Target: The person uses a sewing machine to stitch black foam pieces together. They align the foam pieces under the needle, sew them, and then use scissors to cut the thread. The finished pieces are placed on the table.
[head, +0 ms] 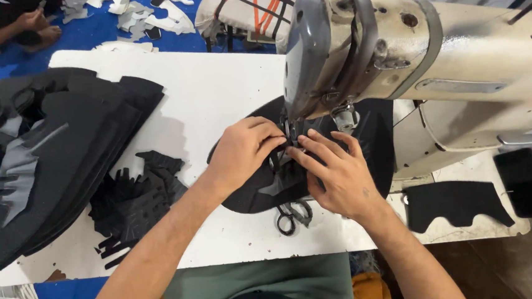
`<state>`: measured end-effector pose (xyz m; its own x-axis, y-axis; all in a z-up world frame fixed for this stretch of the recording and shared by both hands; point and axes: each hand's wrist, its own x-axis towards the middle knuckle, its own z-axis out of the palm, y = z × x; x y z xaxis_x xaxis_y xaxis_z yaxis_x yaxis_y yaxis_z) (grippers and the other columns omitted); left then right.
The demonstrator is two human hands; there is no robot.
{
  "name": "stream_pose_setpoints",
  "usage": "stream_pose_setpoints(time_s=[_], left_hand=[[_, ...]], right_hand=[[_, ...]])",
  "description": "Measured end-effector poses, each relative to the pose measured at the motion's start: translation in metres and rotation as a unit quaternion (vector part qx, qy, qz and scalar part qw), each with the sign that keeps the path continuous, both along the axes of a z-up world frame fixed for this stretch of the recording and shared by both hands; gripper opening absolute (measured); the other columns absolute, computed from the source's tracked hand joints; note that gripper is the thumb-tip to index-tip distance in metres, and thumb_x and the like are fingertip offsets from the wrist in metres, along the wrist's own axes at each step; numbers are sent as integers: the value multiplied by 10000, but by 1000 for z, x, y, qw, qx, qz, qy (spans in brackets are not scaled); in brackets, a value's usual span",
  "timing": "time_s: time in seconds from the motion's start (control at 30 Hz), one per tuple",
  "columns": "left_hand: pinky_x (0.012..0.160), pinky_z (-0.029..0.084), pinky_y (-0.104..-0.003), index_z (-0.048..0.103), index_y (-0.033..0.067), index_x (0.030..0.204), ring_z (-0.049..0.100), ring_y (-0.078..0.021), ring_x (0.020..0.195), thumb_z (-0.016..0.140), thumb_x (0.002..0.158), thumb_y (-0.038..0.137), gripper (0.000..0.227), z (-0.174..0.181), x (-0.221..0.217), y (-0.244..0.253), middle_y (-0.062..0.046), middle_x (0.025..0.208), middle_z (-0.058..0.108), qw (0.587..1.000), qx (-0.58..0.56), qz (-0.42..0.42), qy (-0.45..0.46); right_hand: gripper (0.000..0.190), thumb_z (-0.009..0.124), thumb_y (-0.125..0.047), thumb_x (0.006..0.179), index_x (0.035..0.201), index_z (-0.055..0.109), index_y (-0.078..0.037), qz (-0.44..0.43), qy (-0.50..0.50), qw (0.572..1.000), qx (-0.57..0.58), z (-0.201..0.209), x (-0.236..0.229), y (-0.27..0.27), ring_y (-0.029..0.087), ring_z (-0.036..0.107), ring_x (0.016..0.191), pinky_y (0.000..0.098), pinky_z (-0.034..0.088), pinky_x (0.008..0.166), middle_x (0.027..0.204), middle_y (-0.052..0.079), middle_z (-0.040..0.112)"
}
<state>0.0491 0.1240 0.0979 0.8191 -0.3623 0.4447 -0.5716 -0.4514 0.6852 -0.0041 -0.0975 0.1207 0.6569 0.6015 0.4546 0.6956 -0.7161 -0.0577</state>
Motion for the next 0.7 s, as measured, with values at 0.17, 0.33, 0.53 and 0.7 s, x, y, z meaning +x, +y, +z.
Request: stream_pose_setpoints(time_s=[0.17,0.33,0.53,0.7], left_hand=[[799,568,-357,699,-55,1005,668,-277,911,726,850,19,174,-21,-6,-3,-142,1019,688,911,185,-13,-369],[775,545,-390,697,-21,940,663,-291,918,760,789,19,167,-12,-20,-12,-112,984,669,962,54,14,-269],[782,549,-359,720,7,942,661,-266,919,787,829,10,131,-8,-24,-12,-76,1003,686,983,-47,34,-173],[813,558,-370,713,-38,968,657,-274,936,741,796,-4,177,-11,-18,-8,-104,992,659,949,72,-20,-305]], right_hand=[[565,626,29,732,1294,641,-25,-20,-19,1000,-13,-19,5,4,330,580,1290,469,432,1110,1306,152,639],[658,545,106,660,1311,571,12,18,42,992,121,-22,15,-16,311,605,1300,463,458,1128,1334,122,668],[650,523,140,700,1339,544,20,2,38,990,132,-18,9,-13,316,621,1303,453,472,1157,1364,109,670],[721,555,115,633,1339,580,-27,-26,56,991,122,-16,6,-13,322,613,1271,458,471,1136,1345,148,656]])
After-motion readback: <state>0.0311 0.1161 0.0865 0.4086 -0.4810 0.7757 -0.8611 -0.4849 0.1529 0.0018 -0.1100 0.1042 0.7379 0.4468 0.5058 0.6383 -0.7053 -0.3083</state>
